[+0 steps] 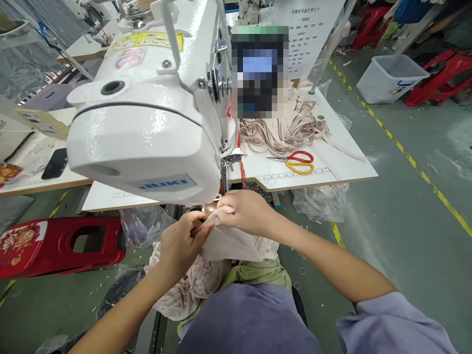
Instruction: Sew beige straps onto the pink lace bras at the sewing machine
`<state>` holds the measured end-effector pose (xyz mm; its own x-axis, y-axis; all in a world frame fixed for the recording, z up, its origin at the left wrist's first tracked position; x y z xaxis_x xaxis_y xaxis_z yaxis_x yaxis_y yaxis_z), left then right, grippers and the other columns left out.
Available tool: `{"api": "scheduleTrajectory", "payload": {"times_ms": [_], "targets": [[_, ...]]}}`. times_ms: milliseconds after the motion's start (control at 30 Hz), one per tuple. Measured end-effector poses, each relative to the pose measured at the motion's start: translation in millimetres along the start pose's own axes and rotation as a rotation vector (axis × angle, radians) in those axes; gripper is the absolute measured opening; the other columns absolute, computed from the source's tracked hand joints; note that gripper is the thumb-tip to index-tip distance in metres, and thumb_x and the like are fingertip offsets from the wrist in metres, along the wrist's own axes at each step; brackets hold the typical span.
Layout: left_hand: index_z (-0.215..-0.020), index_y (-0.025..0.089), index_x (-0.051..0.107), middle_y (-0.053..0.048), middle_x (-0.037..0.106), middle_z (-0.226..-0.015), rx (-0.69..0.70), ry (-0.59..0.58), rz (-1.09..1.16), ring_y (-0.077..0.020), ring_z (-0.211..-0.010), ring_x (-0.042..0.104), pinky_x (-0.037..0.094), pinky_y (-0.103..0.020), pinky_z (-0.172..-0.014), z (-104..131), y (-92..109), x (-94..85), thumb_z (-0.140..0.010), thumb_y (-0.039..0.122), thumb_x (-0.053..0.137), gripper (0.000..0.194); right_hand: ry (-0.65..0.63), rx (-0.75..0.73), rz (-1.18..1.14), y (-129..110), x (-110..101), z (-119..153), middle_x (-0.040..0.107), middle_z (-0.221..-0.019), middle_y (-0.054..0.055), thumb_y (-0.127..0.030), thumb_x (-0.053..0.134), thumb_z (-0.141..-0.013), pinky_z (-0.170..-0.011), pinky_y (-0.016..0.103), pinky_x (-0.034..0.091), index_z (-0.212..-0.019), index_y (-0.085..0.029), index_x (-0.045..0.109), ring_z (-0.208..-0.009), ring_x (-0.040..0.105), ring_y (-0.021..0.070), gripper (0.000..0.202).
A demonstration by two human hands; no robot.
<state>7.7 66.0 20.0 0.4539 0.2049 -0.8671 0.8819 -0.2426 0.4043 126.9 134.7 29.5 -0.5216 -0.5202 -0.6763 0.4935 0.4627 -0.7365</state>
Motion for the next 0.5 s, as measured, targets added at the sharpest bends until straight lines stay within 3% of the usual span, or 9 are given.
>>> {"api": "scheduleTrajectory", "payload": {"times_ms": [67,133,233,300,367,433,500], "targets": [[-0.107,0.021,0.064,0.001,0.060,-0.061,0.195,0.072,-0.111,-0.0137,-0.056,0.056,0.037,-0.024,-0.055,2.9,1.8,-1.9,-0.100,0.028,0.042,0.024,-0.027,0.033,0.084,-1.3,-3.3,-9.3,0.053,-0.059,-0.001,-0.017,0.052,-0.079,-0.054,0.027,0.022,-0.056,-0.017,0.053,-0.055,0.040,0.0101,0.023],[-0.122,0.023,0.059,0.001,0.061,-0.068,0.396,0.101,-0.168,-0.0138,-0.059,0.056,0.039,-0.025,-0.058,7.6,4.2,0.0,-0.097,0.014,0.042,0.032,-0.032,0.030,0.156,-5.3,-5.5,-13.6,0.048,-0.056,-0.001,-0.016,0.050,-0.079,-0.054,0.029,0.019,-0.054,-0.018,0.047,-0.054,0.034,0.0100,0.025],[-0.134,0.022,0.050,0.000,0.061,-0.073,0.538,0.138,-0.200,-0.0147,-0.061,0.055,0.039,-0.027,-0.057,9.4,3.4,-0.5,-0.092,0.006,0.042,0.046,-0.039,0.011,0.205,-10.2,-5.4,-14.4,0.038,-0.051,-0.003,-0.016,0.049,-0.078,-0.052,0.030,0.016,-0.052,-0.018,0.037,-0.051,0.025,0.0095,0.029],[-0.131,0.020,0.051,0.000,0.058,-0.070,0.570,0.143,-0.227,-0.0154,-0.059,0.053,0.037,-0.028,-0.053,7.4,6.3,-1.5,-0.091,0.006,0.042,0.043,-0.034,0.002,0.240,-9.8,-3.5,-12.4,0.034,-0.049,-0.003,-0.017,0.049,-0.078,-0.051,0.030,0.016,-0.051,-0.018,0.036,-0.049,0.023,0.0097,0.030],[-0.124,0.018,0.054,0.002,0.054,-0.063,0.558,0.128,-0.278,-0.0154,-0.054,0.049,0.032,-0.028,-0.049,4.4,12.0,-1.8,-0.092,0.007,0.041,0.037,0.027,-0.023,0.287,-7.8,-1.8,-7.0,0.043,-0.054,-0.001,-0.020,0.051,-0.082,-0.052,0.028,0.021,-0.055,-0.018,0.048,-0.052,0.033,0.0112,0.028],[-0.117,0.018,0.056,0.003,0.050,-0.058,0.500,0.091,-0.331,-0.0151,-0.050,0.046,0.026,-0.029,-0.045,1.2,17.3,-1.5,-0.093,0.008,0.039,0.032,0.174,-0.089,0.339,-8.1,-1.4,3.7,0.057,-0.071,0.004,-0.027,0.052,-0.090,-0.060,0.028,0.032,-0.072,-0.019,0.065,-0.067,0.048,0.0164,0.023],[-0.114,0.017,0.057,0.003,0.048,-0.056,0.433,0.029,-0.345,-0.0152,-0.047,0.044,0.021,-0.031,-0.043,-1.2,19.7,-0.2,-0.093,0.010,0.037,0.030,0.359,-0.173,0.398,-10.9,0.2,19.4,0.062,-0.092,0.009,-0.032,0.050,-0.095,-0.075,0.033,0.040,-0.097,-0.022,0.071,-0.089,0.054,0.0233,0.023]]}}
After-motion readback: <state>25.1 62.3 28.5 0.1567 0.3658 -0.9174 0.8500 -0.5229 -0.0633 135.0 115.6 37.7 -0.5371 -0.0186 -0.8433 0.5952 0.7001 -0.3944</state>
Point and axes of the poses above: each hand's wrist, its own z-axis away from the middle knuckle, its own x-axis out of the palm, y = z × x, the point moved 8 cm from there along -z, towards the middle knuckle
